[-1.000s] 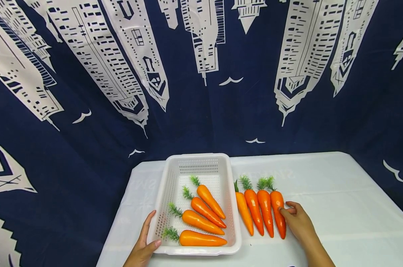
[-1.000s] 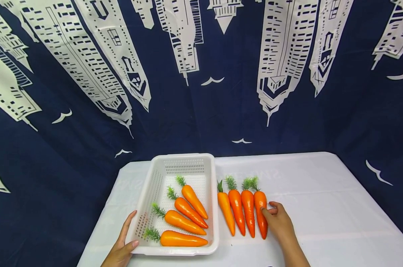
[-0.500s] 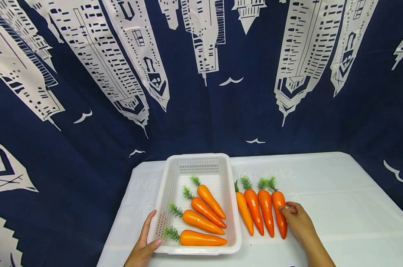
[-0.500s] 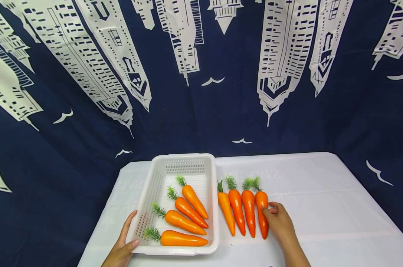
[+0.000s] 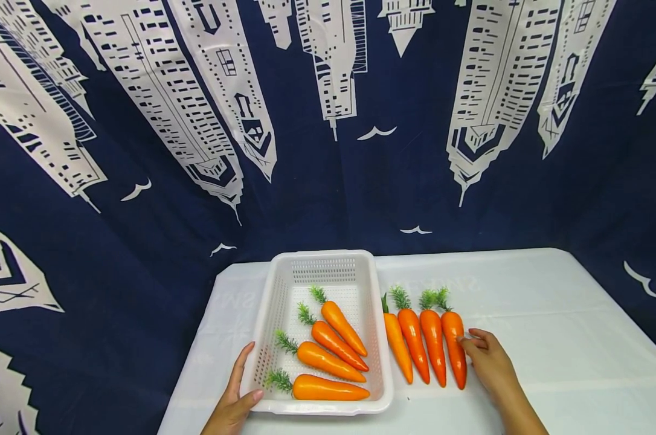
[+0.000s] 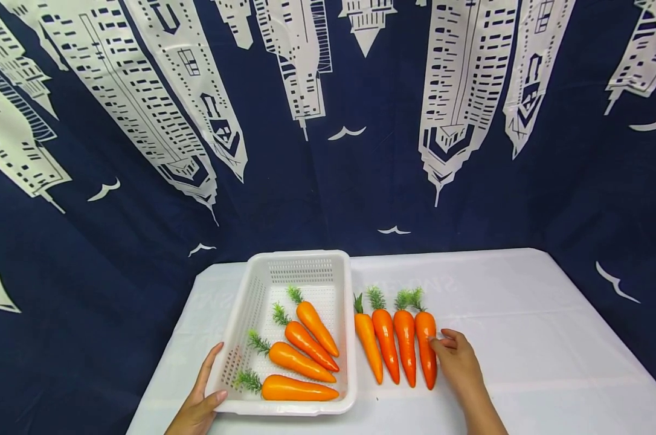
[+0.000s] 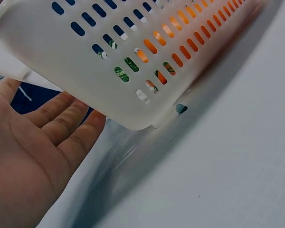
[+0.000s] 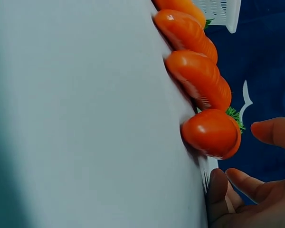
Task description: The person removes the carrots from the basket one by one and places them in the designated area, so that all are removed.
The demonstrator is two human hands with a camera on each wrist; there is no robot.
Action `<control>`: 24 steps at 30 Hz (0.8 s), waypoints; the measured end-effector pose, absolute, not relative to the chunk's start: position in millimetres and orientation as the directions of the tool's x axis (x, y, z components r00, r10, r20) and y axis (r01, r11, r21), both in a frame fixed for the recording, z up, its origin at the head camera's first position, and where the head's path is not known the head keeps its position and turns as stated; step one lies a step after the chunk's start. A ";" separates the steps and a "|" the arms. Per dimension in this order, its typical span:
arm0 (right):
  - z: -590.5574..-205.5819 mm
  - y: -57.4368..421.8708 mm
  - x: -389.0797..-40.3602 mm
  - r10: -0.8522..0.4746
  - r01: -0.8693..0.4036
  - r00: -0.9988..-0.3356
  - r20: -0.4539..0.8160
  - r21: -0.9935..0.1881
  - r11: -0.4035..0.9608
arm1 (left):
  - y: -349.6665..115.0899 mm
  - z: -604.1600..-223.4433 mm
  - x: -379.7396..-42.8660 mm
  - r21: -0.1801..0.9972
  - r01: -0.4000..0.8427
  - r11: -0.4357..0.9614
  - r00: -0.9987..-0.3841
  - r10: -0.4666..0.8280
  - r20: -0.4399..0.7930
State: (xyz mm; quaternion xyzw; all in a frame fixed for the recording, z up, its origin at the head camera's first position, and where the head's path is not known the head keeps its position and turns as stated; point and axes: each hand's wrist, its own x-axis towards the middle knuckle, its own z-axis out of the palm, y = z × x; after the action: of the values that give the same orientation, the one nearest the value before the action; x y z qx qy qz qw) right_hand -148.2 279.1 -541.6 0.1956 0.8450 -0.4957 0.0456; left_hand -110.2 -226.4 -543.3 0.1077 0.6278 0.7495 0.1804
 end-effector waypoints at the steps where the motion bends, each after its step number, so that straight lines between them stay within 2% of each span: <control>1: -541.4 279.2 -148.0 0.289 0.376 -0.918 -0.270 -0.825 0.422 | -225.9 -542.8 -109.9 0.980 -0.137 -0.144 -0.914 0.401 -0.069; 7: -538.1 279.8 -146.5 0.307 0.360 -0.917 -0.255 -0.860 0.361 | -223.4 -540.9 -108.5 0.979 -0.154 -0.133 -0.925 0.367 -0.096; 24: -518.2 266.9 -137.3 0.382 0.289 -0.915 -0.131 -0.873 0.393 | -226.1 -542.0 -109.6 0.979 -0.141 -0.144 -0.912 0.403 -0.072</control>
State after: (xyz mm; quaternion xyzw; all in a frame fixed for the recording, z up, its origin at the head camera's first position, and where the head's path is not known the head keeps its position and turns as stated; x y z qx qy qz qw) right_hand -137.3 266.9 -518.2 0.2012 0.8333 -0.5130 -0.0452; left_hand -109.6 -226.1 -542.0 0.1041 0.6283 0.7492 0.1817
